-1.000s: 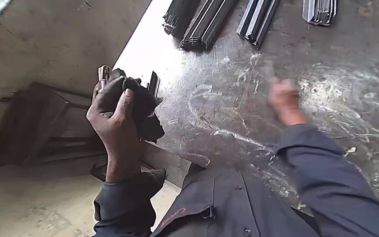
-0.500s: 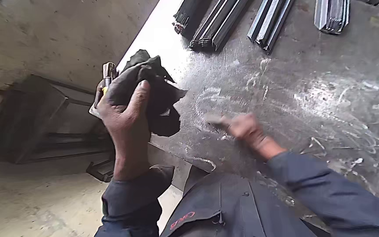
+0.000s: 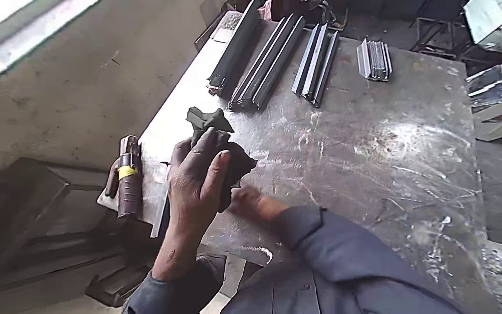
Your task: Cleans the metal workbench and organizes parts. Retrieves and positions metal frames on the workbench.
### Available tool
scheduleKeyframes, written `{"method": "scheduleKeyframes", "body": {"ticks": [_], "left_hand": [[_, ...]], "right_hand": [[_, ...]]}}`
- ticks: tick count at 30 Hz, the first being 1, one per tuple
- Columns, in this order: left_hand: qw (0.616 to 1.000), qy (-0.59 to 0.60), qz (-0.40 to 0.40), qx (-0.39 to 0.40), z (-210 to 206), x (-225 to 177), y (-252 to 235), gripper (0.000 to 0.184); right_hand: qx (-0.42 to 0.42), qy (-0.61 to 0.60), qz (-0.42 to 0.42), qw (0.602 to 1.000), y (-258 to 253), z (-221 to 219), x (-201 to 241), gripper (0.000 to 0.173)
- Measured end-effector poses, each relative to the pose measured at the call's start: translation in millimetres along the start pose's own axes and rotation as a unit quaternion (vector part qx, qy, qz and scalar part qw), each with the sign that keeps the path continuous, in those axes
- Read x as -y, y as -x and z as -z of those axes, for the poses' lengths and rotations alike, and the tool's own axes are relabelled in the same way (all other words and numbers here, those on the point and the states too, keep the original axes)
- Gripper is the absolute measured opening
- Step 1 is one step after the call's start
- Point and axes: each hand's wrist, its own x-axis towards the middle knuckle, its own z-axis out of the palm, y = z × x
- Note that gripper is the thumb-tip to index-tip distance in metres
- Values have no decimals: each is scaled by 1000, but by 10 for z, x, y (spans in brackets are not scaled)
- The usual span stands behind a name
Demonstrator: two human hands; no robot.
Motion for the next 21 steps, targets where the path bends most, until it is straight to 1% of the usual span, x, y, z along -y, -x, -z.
{"method": "scheduleKeyframes", "body": {"ticks": [1,2,3,4,5,6,7,8,9,10,11,12,13,14,15,16,17,18,19,20,21], "left_hand": [[1000,-23,-3,11,8,20,12,62],[999,-40,4,28,6,79,27,64],[997,-53,16,52,-19,168,42,65],[994,-62,29,85,-65,281,60,67],[990,-65,34,123,-134,418,72,68],[983,-73,33,167,-220,559,71,67],[973,-89,31,211,-317,696,70,65],[962,-111,23,250,-424,831,72,62],[951,-142,2,273,-565,968,78,59],[944,-178,-43,276,-722,1126,103,56],[936,-206,-89,271,-863,1262,140,55],[931,-223,-120,261,-976,1326,144,55],[928,-231,-130,261,-1088,1319,89,57],[929,-231,-139,252,-1246,1279,-22,59],[933,-225,-148,240,-1429,1234,-139,61],[935,-215,-155,235,-1631,1196,-271,64],[938,-200,-169,227,-1856,1163,-413,66],[940,-185,-183,220,-2075,1125,-519,67],[939,-175,-190,226,-2256,1075,-583,68],[937,-171,-194,235,-2414,997,-638,70],[936,-166,-198,240,-2565,888,-667,71]], "right_hand": [[-108,62,-58,990,72,-71,-702,14],[-165,144,-138,966,191,-46,-1444,13],[-180,231,-233,927,429,159,-2166,15],[-160,277,-337,886,837,512,-2779,22],[-142,287,-432,843,1396,887,-3269,32],[-157,292,-507,796,2050,1185,-3650,36],[-171,287,-558,759,2684,1438,-3825,39],[-134,252,-619,732,3111,1754,-3693,40],[-52,179,-689,700,3211,2161,-3377,42],[65,73,-746,659,3077,2518,-3011,48],[76,37,-748,659,2966,2523,-2709,48],[57,33,-719,692,2831,2344,-2462,45],[23,52,-662,747,2690,2071,-2288,41],[-26,96,-579,810,2551,1748,-2196,38],[-67,123,-489,861,2359,1458,-2102,36],[-86,134,-406,900,2119,1248,-1989,35],[-114,159,-323,926,1893,1054,-1934,30],[-146,216,-223,939,1742,903,-1971,26],[-141,246,-180,942,1660,871,-2045,31],[-139,256,-211,933,1655,939,-2198,31],[-153,255,-303,906,1764,1084,-2455,28]]}}
